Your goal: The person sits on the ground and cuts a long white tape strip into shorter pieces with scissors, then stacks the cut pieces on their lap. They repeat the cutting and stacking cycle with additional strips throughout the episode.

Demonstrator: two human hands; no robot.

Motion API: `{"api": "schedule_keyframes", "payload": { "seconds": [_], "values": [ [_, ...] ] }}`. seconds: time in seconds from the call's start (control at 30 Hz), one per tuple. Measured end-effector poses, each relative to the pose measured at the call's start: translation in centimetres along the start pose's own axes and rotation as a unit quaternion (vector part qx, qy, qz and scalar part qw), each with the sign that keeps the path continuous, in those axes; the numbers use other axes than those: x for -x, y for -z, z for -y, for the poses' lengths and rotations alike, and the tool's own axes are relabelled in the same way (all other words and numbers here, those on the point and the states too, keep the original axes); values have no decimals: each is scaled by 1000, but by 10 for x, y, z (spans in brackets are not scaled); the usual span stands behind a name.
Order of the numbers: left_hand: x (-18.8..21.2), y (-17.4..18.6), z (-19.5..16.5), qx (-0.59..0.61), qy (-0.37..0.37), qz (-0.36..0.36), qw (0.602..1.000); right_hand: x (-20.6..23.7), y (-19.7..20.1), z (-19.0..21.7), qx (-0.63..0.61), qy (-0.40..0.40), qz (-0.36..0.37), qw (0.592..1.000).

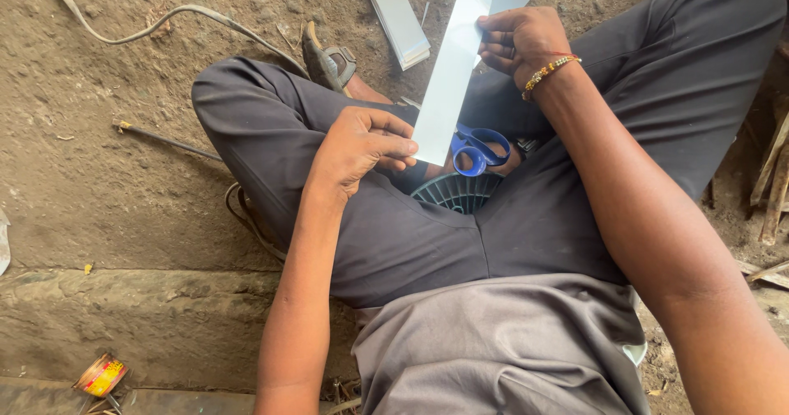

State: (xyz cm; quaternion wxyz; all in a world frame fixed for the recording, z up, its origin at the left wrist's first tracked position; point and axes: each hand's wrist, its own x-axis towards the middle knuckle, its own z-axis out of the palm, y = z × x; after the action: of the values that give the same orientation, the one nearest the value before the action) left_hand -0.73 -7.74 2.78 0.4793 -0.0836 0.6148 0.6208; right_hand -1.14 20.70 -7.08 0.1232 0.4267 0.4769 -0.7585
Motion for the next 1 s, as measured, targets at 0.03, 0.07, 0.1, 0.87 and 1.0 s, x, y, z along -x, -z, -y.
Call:
{"api": "schedule_keyframes", "payload": {
  "seconds": [0.03, 0.07, 0.1, 0.87, 1.0],
  "values": [
    [0, 1, 1, -1, 1, 0, 1000, 0, 0, 0, 4, 7, 7, 1000],
    [-1, 1, 1, -1, 4, 3, 1000, 0, 0, 0, 8, 15, 14, 1000],
    [-1, 1, 2, -3, 6, 5, 1000, 1, 0, 0, 11, 22, 21, 999],
    [-168, -28, 3, 146, 65, 207, 965, 14, 8, -19, 18, 209, 65, 976],
    [-166, -31, 3, 24, 65, 228, 971, 27, 12, -27, 125, 127, -11, 984]
  ]
}}
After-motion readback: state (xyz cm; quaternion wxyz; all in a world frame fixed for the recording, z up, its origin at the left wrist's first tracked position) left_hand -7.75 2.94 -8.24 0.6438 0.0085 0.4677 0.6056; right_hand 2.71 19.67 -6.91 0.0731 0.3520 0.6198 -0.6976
